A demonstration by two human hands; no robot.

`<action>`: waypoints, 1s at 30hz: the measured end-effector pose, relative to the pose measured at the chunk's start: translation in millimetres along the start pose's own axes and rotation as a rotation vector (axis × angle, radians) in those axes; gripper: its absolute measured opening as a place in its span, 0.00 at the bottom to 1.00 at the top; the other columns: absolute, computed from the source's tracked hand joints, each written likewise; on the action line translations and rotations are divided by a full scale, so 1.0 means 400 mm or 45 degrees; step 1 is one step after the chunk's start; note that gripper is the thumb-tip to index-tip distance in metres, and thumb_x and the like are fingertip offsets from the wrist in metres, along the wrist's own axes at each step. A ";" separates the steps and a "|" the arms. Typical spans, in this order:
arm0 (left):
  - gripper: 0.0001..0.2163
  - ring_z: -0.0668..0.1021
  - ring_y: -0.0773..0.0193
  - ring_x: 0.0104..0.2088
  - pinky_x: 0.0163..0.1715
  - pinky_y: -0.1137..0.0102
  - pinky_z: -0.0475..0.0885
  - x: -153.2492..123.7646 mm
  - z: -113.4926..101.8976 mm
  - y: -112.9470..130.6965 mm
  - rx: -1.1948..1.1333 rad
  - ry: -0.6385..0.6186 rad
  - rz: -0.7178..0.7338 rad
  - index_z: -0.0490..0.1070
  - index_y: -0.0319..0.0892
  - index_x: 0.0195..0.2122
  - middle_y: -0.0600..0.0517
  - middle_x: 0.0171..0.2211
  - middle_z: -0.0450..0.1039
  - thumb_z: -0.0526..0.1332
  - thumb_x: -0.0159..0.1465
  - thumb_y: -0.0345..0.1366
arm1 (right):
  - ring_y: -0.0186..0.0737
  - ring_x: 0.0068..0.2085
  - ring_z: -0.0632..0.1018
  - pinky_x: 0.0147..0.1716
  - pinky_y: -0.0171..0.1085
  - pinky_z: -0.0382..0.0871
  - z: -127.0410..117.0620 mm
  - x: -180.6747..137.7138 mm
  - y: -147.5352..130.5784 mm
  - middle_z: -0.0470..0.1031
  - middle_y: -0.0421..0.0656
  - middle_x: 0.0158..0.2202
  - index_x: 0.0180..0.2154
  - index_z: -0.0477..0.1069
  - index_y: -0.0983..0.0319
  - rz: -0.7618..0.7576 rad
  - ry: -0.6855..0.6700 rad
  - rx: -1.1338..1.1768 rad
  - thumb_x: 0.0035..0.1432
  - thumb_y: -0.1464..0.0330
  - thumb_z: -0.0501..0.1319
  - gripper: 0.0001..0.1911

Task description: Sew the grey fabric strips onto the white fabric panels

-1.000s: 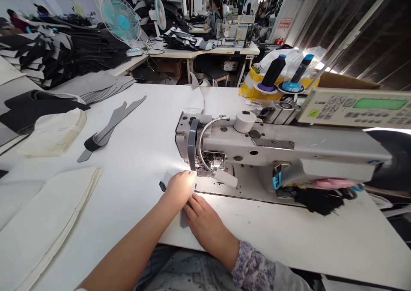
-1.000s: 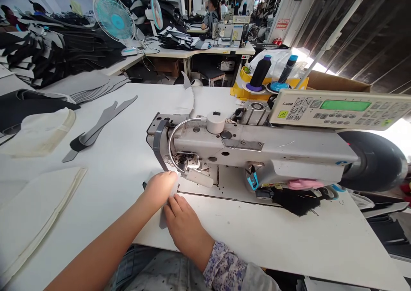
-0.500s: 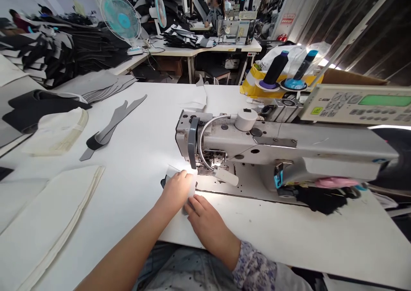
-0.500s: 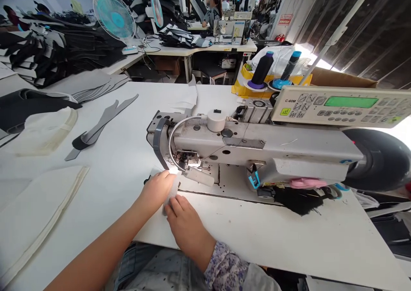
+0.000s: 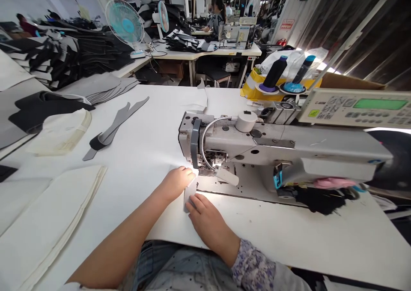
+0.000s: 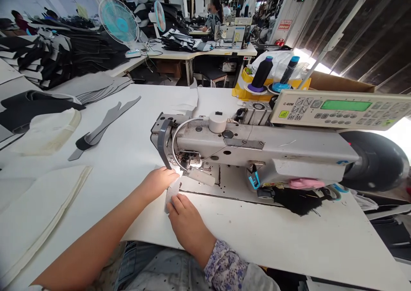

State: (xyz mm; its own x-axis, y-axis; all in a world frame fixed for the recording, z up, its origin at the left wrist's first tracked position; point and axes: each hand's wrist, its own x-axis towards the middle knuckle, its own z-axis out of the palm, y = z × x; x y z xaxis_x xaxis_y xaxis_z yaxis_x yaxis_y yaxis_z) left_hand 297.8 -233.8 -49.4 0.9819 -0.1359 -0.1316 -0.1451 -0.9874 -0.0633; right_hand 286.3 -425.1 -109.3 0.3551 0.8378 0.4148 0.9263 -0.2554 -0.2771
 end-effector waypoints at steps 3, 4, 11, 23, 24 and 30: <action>0.08 0.70 0.56 0.35 0.27 0.68 0.58 0.013 0.011 -0.003 0.057 -0.001 -0.001 0.69 0.39 0.34 0.49 0.34 0.67 0.58 0.60 0.19 | 0.48 0.58 0.68 0.59 0.45 0.67 -0.008 0.003 -0.001 0.70 0.52 0.54 0.49 0.71 0.67 -0.003 0.017 -0.003 0.65 0.72 0.58 0.12; 0.09 0.70 0.56 0.35 0.26 0.67 0.58 0.015 0.011 -0.004 0.059 0.011 -0.005 0.68 0.39 0.34 0.49 0.34 0.67 0.58 0.60 0.19 | 0.48 0.58 0.69 0.59 0.45 0.67 -0.009 0.003 -0.001 0.70 0.52 0.54 0.49 0.71 0.66 -0.001 0.020 -0.004 0.65 0.72 0.58 0.11; 0.15 0.70 0.58 0.38 0.31 0.69 0.61 -0.032 -0.038 -0.011 0.052 -0.015 0.094 0.68 0.40 0.40 0.49 0.38 0.66 0.57 0.56 0.15 | 0.50 0.58 0.68 0.58 0.45 0.67 -0.004 0.000 0.000 0.70 0.51 0.54 0.50 0.71 0.67 -0.005 0.031 -0.004 0.65 0.72 0.58 0.12; 0.17 0.70 0.56 0.37 0.37 0.66 0.64 -0.020 -0.015 0.003 0.033 0.087 0.066 0.70 0.41 0.45 0.48 0.36 0.66 0.54 0.60 0.16 | 0.49 0.55 0.69 0.56 0.46 0.68 -0.008 0.019 0.012 0.69 0.50 0.53 0.48 0.71 0.65 0.006 -0.053 0.010 0.63 0.77 0.58 0.12; 0.16 0.70 0.56 0.38 0.37 0.66 0.63 -0.017 -0.021 0.012 0.027 0.075 0.051 0.70 0.40 0.44 0.48 0.35 0.66 0.55 0.60 0.16 | 0.49 0.55 0.69 0.55 0.46 0.69 -0.011 0.024 0.015 0.70 0.50 0.52 0.48 0.71 0.64 0.020 -0.066 0.019 0.62 0.77 0.58 0.12; 0.13 0.71 0.54 0.38 0.38 0.65 0.64 0.010 -0.007 0.033 0.054 0.107 -0.052 0.70 0.38 0.40 0.46 0.36 0.66 0.56 0.60 0.16 | 0.48 0.54 0.69 0.53 0.45 0.70 -0.014 0.045 0.037 0.69 0.50 0.51 0.47 0.72 0.64 0.051 -0.070 0.011 0.62 0.78 0.58 0.12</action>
State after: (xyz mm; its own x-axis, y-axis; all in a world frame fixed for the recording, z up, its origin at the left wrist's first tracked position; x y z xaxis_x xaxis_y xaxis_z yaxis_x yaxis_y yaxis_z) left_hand 300.1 -247.4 -47.9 0.9936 -0.1037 -0.0447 -0.1080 -0.9881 -0.1094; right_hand 307.2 -416.4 -101.2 0.3843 0.8523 0.3550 0.9102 -0.2854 -0.3002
